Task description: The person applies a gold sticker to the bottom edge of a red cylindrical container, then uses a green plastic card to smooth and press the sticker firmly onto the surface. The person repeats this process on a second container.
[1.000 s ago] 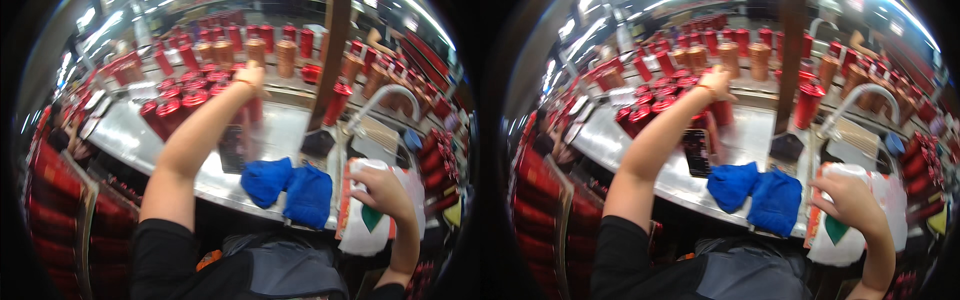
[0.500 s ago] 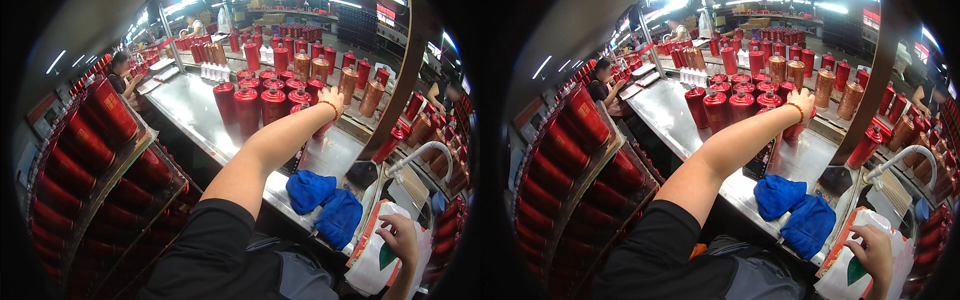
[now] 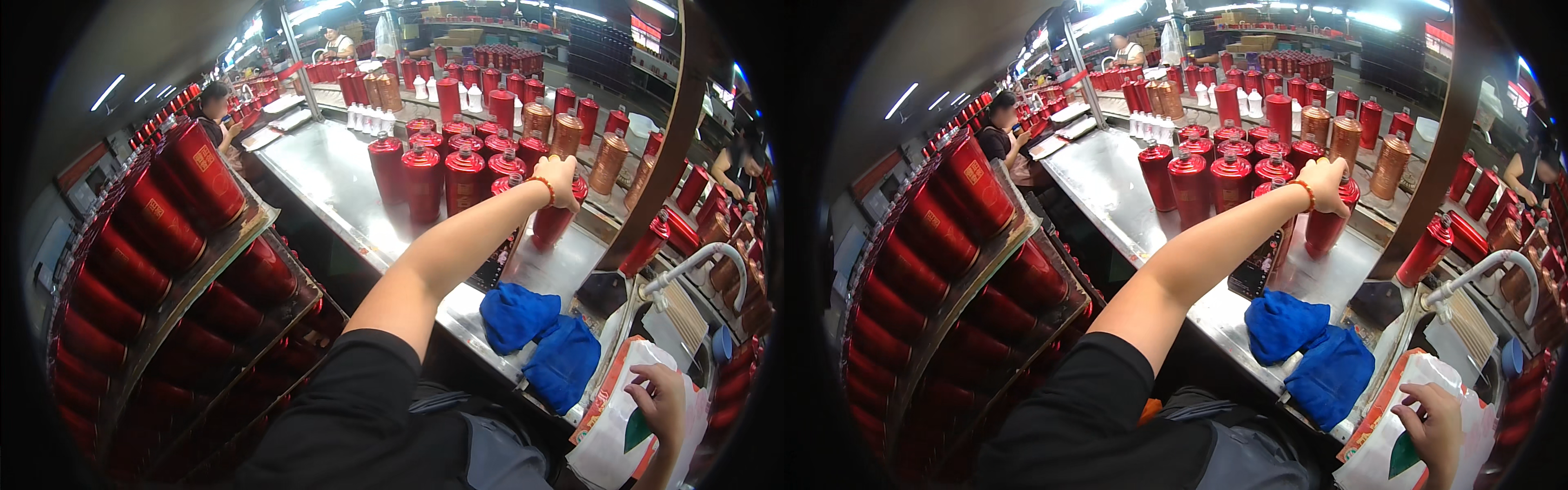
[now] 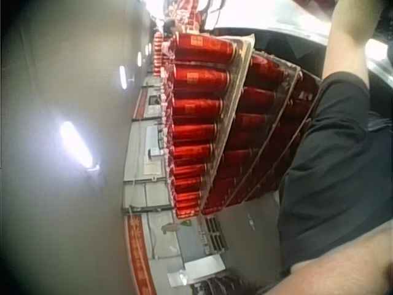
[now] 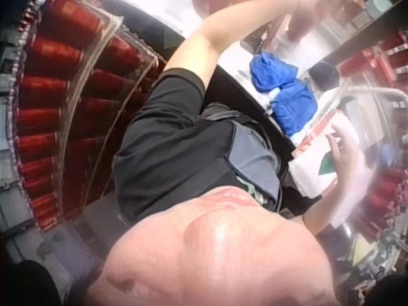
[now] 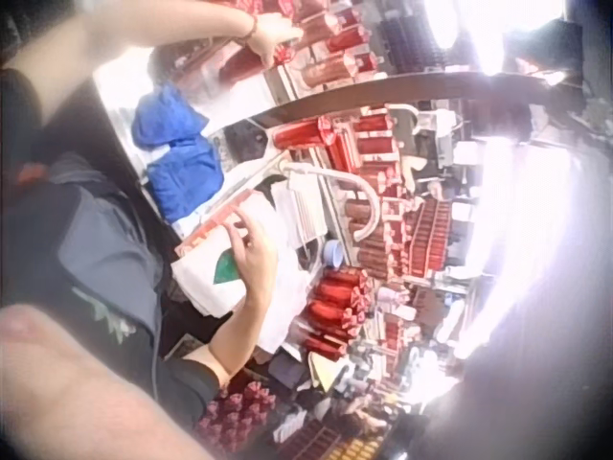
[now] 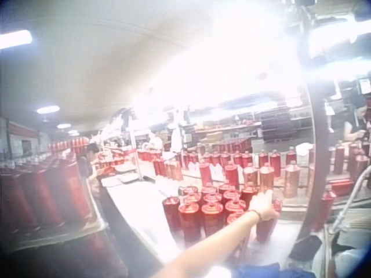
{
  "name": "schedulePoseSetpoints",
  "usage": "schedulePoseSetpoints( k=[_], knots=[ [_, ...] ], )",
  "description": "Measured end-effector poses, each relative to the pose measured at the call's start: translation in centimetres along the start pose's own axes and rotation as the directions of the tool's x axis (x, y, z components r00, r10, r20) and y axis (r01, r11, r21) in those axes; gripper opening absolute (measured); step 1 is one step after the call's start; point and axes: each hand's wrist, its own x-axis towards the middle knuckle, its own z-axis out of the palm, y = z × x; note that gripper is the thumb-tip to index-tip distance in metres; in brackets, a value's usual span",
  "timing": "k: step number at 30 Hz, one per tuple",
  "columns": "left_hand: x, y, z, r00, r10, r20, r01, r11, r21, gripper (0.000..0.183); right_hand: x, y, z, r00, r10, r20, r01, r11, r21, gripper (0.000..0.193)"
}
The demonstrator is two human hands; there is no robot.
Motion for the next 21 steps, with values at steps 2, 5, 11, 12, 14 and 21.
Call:
schedulePoseSetpoints(
  k=[2,5,11,12,14,21],
  knots=[
    [-2.3,0.3,-2.6,0.997,0.042,-0.065,-0.050,0.990,-0.133,0.094,0.2,-0.2,-0.5,0.997,0.029,-0.066,-0.025,0.998,0.055,0.026],
    [-6.9,0.8,-5.9,0.968,0.147,-0.201,-0.219,0.887,-0.406,0.087,0.7,1.1,-0.7,0.978,0.089,-0.188,-0.061,0.987,0.148,0.022],
    [-15.8,5.6,-5.9,0.933,0.334,-0.137,-0.195,0.149,-0.969,0.084,6.3,3.3,1.2,0.992,0.034,0.118,-0.114,0.620,0.776,0.088],
    [-17.3,6.4,-5.2,0.942,0.333,-0.046,-0.094,0.132,-0.987,0.083,6.4,3.9,2.8,0.986,0.021,0.163,-0.149,0.531,0.834,0.092],
    [-19.3,8.8,-0.9,0.936,0.351,0.025,0.103,-0.205,-0.973,0.079,6.0,4.3,5.6,0.962,0.124,0.243,-0.272,0.396,0.877,0.100],
    [-22.8,11.4,8.5,0.992,0.122,-0.021,-0.003,-0.147,-0.989,0.059,3.3,1.3,6.6,0.880,0.298,0.369,-0.465,0.388,0.796,0.080]
  ],
)
